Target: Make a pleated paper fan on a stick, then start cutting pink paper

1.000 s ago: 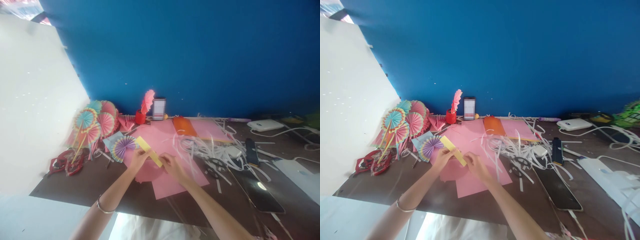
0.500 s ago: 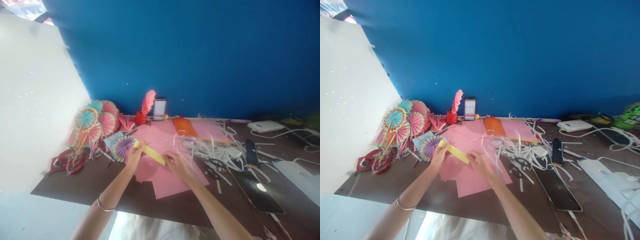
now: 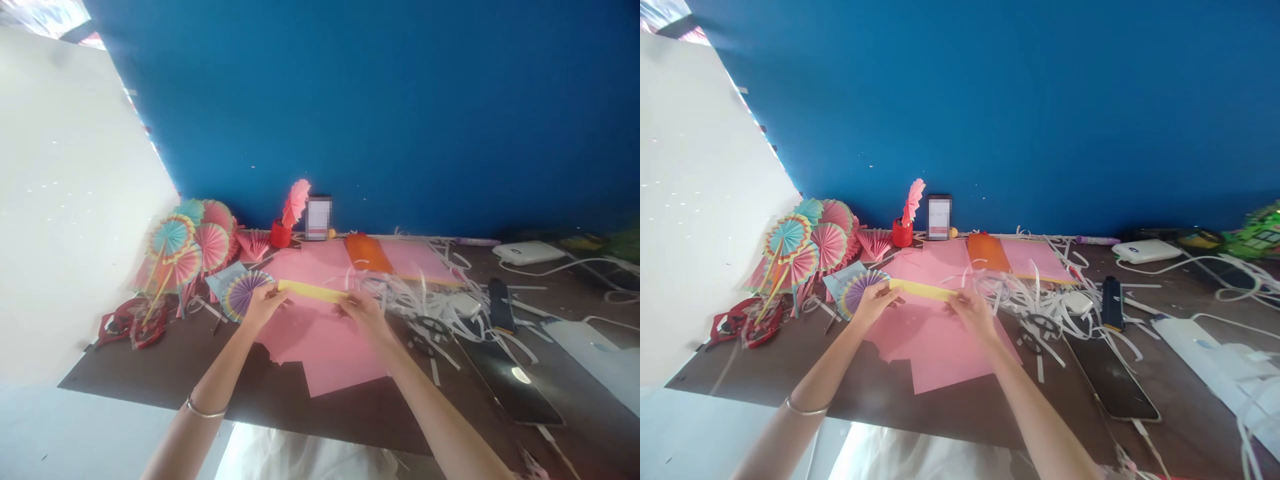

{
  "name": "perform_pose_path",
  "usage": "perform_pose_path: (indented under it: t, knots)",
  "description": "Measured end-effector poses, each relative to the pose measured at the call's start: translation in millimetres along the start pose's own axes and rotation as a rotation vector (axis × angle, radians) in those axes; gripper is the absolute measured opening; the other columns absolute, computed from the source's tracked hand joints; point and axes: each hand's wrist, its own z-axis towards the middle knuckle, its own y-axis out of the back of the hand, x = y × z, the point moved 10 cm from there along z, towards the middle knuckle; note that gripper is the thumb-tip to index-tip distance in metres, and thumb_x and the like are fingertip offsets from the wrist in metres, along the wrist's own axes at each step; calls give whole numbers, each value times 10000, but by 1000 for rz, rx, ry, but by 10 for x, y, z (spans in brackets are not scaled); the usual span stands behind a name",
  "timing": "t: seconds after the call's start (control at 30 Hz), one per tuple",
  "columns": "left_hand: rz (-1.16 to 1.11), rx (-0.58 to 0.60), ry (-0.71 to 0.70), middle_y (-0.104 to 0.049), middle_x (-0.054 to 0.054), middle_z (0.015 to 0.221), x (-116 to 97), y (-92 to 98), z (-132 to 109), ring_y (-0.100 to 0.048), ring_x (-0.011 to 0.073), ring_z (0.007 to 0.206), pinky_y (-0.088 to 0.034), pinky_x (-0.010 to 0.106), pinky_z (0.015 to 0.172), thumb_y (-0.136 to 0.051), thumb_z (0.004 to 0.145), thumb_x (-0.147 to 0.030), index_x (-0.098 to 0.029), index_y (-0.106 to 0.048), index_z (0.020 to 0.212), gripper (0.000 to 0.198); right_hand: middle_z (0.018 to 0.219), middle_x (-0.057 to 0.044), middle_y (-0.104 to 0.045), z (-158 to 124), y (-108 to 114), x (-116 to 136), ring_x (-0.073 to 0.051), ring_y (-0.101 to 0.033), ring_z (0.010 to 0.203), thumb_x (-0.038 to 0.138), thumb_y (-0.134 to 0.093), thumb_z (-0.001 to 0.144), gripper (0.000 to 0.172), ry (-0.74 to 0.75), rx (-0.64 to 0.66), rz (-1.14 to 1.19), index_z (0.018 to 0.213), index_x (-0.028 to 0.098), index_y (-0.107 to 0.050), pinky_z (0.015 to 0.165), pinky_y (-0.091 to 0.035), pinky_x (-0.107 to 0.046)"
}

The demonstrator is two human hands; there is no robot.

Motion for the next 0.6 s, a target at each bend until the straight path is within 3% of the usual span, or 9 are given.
perform_pose_path:
  t: [0.17,0.27,0.33,0.43,0.6]
  knots:
    - [-42,29,31,-699,106,869,2,-64,-24,-661,140,587,-547,249,587,-688,667,-442,-106,-611,883,406,608,-33,-636,-19,25,155,-151,-597,556,453,-615,717,294,72,-14,-160,750,163,-650,517,-468,-255]
    - [-12,61,57,-698,94,730,1,-76,-38,-650,149,540,-543,250,535,-651,698,-473,-101,-599,874,415,610,-21,-619,-61,-4,311,-139,-582,563,416,-607,733,248,146,10,-197,699,174,-648,551,-468,-255]
    - [3,92,73,-686,73,641,6,-96,-51,-649,162,522,-538,251,504,-650,701,-474,-104,-575,969,462,597,-15,-608,-69,8,346,-136,-576,566,406,-605,737,237,153,13,-200,689,178,-650,565,-470,-256]
    - [-3,116,51,-698,70,667,-17,-129,-63,-662,166,548,-542,249,519,-671,693,-449,-117,-526,1079,530,568,-8,-597,-48,30,289,-139,-568,560,416,-603,737,246,109,35,-219,726,179,-666,548,-467,-258]
    - [-4,148,70,-706,112,711,45,-176,-60,-666,160,560,-535,222,515,-651,702,-473,-95,-583,867,418,572,-5,-596,6,107,226,-134,-558,559,407,-628,712,254,98,18,-204,773,168,-687,566,-472,-267]
